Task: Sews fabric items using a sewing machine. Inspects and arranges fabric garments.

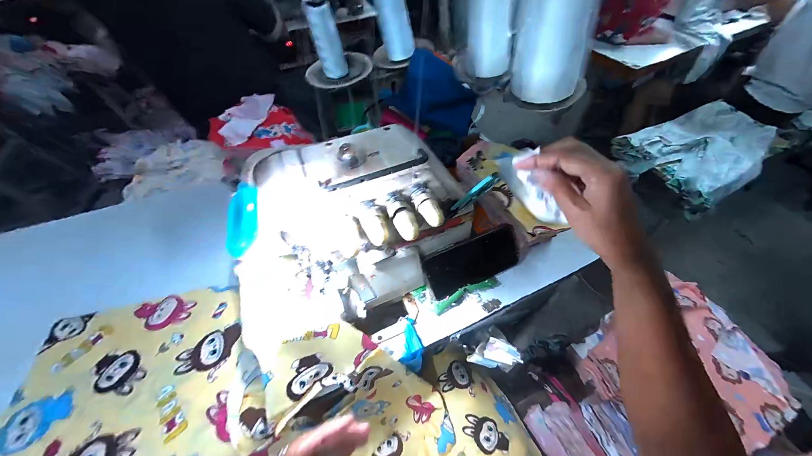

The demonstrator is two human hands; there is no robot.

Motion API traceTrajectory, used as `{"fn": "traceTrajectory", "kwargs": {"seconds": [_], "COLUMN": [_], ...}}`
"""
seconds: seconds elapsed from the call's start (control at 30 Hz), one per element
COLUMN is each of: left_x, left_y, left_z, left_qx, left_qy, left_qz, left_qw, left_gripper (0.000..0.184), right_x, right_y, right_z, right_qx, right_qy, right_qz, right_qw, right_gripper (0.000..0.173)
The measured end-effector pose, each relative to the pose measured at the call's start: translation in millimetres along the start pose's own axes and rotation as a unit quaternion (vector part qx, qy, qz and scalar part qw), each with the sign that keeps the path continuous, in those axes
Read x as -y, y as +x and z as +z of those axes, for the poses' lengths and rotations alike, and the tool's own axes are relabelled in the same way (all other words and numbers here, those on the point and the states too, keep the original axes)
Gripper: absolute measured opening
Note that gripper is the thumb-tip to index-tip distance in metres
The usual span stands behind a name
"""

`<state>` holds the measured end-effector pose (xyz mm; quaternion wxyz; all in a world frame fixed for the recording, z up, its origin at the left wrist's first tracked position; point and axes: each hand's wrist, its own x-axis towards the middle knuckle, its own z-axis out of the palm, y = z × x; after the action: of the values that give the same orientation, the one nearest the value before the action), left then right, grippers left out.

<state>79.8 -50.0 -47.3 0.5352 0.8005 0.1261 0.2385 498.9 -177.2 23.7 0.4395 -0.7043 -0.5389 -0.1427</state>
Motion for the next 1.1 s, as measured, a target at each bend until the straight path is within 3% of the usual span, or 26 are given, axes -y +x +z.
{"fn": "traceTrajectory", "kwargs": {"seconds": [0.07,0.13,0.17,0.2,0.27,0.33,0.43,0.53,0.7,0.83,0.97,1.1], "left_x": [-6.2,-8.0,-6.6,-5.3,-3.6,-3.4,-0.9,4.9,4.5,7.6,0.8,-6.3], "left_y": [17.9,37.0,42.5,46.3,51.3,51.8,45.3,38.6,37.0,35.7,43.9,89.9], "left_z": [9.6,19.0,21.8,23.1,22.2,12.6,-8.2,-22.1,-32.2,-33.8,-41.4,-57.3], "left_qx": [-0.035,-0.065,-0.071,-0.072,-0.079,-0.095,-0.130,-0.159,-0.212,-0.225,-0.214,-0.129], "left_qy": [-0.041,-0.045,-0.034,-0.028,-0.059,-0.094,-0.119,-0.135,-0.201,-0.179,0.072,0.340], "left_qz": [0.010,0.024,0.019,0.005,-0.050,-0.140,-0.207,-0.227,-0.222,-0.206,-0.089,0.091], "left_qw": [0.998,0.997,0.997,0.997,0.994,0.981,0.962,0.951,0.930,0.935,0.970,0.927], "left_gripper": [0.055,0.085,0.092,0.086,0.036,0.008,0.009,0.018,0.018,0.006,0.009,0.013], "right_x": [48.7,86.8,102.9,117.7,138.3,145.1,146.0,156.3,172.3,175.1,182.6,178.6], "right_y": [-17.7,-37.3,-47.9,-57.5,-73.1,-84.5,-103.0,-116.6,-115.8,-118.2,-128.6,-132.4], "right_z": [12.6,39.1,54.5,70.6,102.0,127.6,154.9,172.4,181.4,185.4,179.7,184.7], "right_qx": [0.116,0.225,0.255,0.257,0.202,0.151,0.186,0.218,0.189,0.172,0.154,0.038], "right_qy": [0.102,0.214,0.242,0.250,0.276,0.352,0.485,0.544,0.528,0.514,0.495,0.418], "right_qz": [-0.043,-0.080,-0.094,-0.098,-0.060,0.032,0.171,0.245,0.250,0.234,0.223,0.201], "right_qw": [0.987,0.947,0.931,0.928,0.938,0.923,0.837,0.773,0.789,0.807,0.826,0.885], "right_gripper": [0.019,0.018,0.020,0.020,0.015,0.022,0.051,0.048,0.013,0.003,0.012,0.010]}}
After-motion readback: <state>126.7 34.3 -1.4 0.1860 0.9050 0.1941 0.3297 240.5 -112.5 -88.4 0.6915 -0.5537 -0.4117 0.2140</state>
